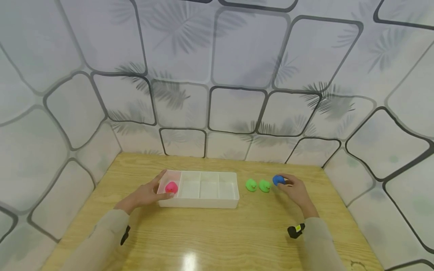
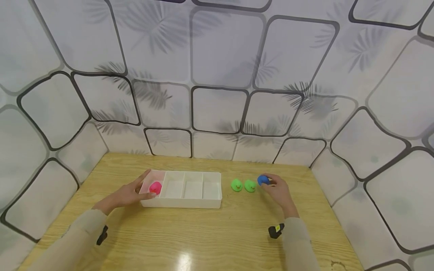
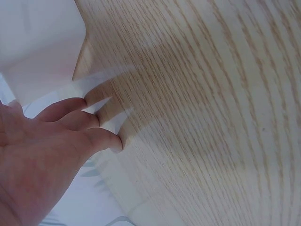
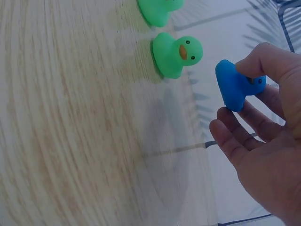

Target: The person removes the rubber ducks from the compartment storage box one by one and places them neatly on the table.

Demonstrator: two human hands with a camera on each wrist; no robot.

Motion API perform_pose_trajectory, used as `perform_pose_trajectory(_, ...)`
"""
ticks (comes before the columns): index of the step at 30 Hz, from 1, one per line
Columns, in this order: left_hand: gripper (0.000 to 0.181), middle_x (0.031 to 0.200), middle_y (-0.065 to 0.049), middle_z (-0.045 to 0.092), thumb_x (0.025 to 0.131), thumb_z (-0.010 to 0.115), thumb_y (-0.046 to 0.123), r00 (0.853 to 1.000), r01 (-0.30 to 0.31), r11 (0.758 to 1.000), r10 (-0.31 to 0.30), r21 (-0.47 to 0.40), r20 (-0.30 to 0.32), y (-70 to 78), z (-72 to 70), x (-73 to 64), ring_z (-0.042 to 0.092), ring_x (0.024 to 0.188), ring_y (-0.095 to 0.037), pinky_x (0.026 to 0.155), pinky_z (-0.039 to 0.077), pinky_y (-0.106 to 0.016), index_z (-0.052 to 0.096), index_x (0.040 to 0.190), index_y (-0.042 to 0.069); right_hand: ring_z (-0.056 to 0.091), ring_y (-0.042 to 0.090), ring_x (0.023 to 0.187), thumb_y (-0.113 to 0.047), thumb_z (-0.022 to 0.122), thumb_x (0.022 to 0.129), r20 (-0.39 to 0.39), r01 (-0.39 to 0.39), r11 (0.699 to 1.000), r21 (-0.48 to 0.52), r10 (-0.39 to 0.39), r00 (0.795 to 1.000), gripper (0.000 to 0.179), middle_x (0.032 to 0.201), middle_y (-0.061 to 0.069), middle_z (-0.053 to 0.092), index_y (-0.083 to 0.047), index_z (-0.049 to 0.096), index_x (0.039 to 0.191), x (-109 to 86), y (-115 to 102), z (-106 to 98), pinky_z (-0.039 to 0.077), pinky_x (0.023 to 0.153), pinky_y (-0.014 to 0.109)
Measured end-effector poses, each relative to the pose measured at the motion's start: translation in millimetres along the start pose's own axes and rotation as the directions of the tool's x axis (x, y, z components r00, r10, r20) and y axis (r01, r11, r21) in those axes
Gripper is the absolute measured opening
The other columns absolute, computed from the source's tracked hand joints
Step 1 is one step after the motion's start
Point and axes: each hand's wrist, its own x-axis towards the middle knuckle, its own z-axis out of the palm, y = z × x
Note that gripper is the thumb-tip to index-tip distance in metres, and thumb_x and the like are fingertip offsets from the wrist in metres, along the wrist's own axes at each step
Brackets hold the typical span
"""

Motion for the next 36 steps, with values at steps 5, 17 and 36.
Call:
perform_pose_trajectory(5, 0.115, 0.156, -0.031, 0.051, 0.09, 0.07, 0.069, 1.0, -0.004, 1.0, 0.004, 0.007, 0.0, -0.1, 0.0, 0.5, 0.05, 0.141, -0.057, 0.113, 0.04, -0.072, 0.002, 0.171, 0.023, 0.057, 0.046, 0.13, -0.021, 0.068, 0.104, -0.001, -0.032, 0.999, -0.018, 0.032, 0.999, 0.052, 0.155, 0.029, 0.05, -0.004, 0.056, 0.151, 0.6, 6.1, -0.7, 0.058, 0.091, 0.041)
perform_pose_trajectory(17, 0.115, 0.156, -0.03, 0.051, 0.091, 0.071, 0.067, 1.0, -0.008, 1.0, 0.008, -0.011, 0.001, 2.7, -1.3, -1.7, 0.051, 0.14, -0.056, 0.113, 0.041, -0.071, 0.002, 0.172, 0.023, 0.063, 0.047, 0.12, -0.011, 0.067, 0.101, 0.01, -0.024, 0.995, -0.1, 0.025, 1.0, 0.047, 0.139, 0.035, 0.061, 0.003, 0.059, 0.145, 0.3, 18.3, 6.0, 0.059, 0.09, 0.046)
perform_pose_trajectory(36, 0.115, 0.157, -0.032, 0.049, 0.091, 0.071, 0.068, 1.0, -0.005, 1.0, 0.005, -0.01, 0.005, 0.0, -0.6, -0.3, 0.049, 0.141, -0.057, 0.113, 0.04, -0.072, 0.002, 0.172, 0.023, 0.061, 0.053, 0.125, -0.008, 0.063, 0.097, 0.005, -0.037, 0.984, -0.176, 0.038, 0.999, 0.049, 0.147, 0.036, 0.054, 0.004, 0.06, 0.144, 8.3, 27.9, 14.8, 0.056, 0.1, 0.059)
